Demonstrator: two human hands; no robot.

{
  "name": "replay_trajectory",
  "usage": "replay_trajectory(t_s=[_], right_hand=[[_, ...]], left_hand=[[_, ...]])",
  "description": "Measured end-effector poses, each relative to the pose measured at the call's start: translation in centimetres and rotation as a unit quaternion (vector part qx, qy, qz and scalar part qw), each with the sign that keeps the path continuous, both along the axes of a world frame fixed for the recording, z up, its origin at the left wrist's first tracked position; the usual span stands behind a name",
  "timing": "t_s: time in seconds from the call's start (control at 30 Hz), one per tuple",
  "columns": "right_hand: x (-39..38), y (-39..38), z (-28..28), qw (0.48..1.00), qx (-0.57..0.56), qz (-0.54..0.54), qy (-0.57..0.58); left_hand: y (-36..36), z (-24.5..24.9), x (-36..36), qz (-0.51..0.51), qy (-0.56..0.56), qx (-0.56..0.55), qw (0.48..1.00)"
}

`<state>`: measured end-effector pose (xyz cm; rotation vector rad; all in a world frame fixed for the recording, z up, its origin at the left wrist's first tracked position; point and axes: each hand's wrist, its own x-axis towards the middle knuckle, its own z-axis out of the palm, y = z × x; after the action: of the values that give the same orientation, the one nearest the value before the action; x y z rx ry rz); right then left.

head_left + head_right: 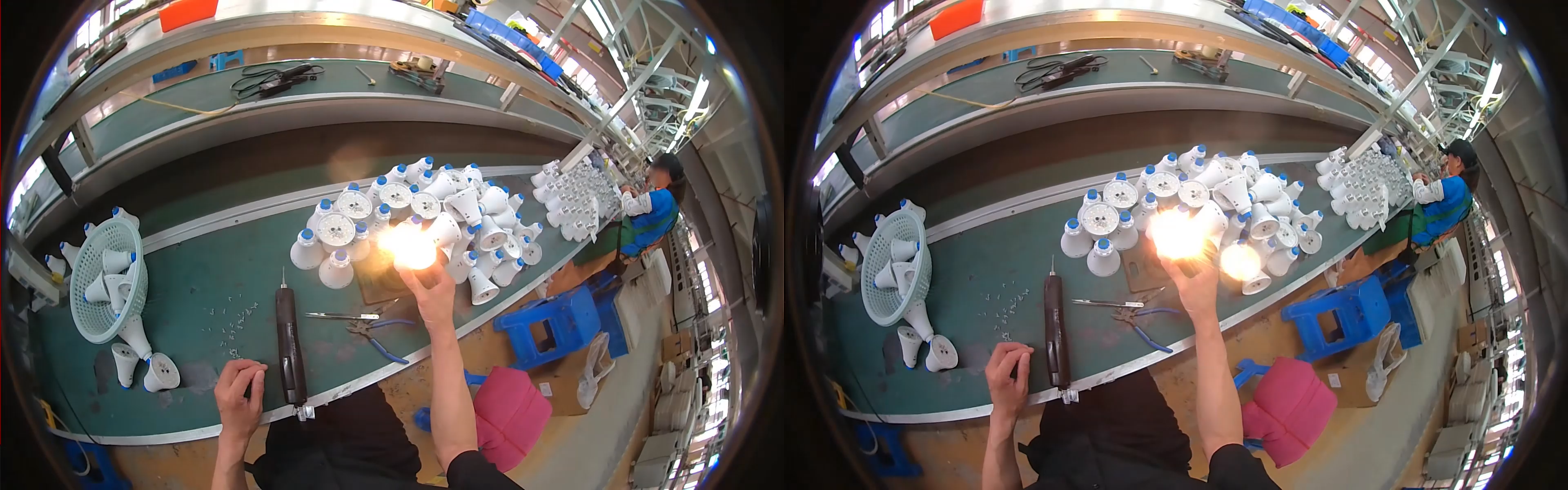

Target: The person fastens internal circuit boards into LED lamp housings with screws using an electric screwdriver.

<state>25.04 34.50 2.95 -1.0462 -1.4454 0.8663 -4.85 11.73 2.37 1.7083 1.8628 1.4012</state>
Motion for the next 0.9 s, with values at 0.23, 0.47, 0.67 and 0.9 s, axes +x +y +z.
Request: replay_trajectory(t_s=[0.23,0.47,0.67,0.9], right_hand=[[0.7,0.2,-0.9,0.999,-0.020,0.012,-0.027],[0.4,0.4,-0.9,1.000,-0.004,-0.016,0.002],[1.0,0.6,-1.5,0.999,-0.025,0.022,-0.006],[0.9,0.3,-0.9,0.998,-0.042,-0.019,-0.053]], left_hand=[[0.0,-0.1,-0.1,0.000,0.002,0.002,1.000],[0.0,0.1,0.0,-0.003,0.007,0.004,1.000],[0.0,0.0,0.0,-0.003,0.006,0.000,1.000],[0.0,0.1,-0.1,-0.003,0.009,0.002,1.000]])
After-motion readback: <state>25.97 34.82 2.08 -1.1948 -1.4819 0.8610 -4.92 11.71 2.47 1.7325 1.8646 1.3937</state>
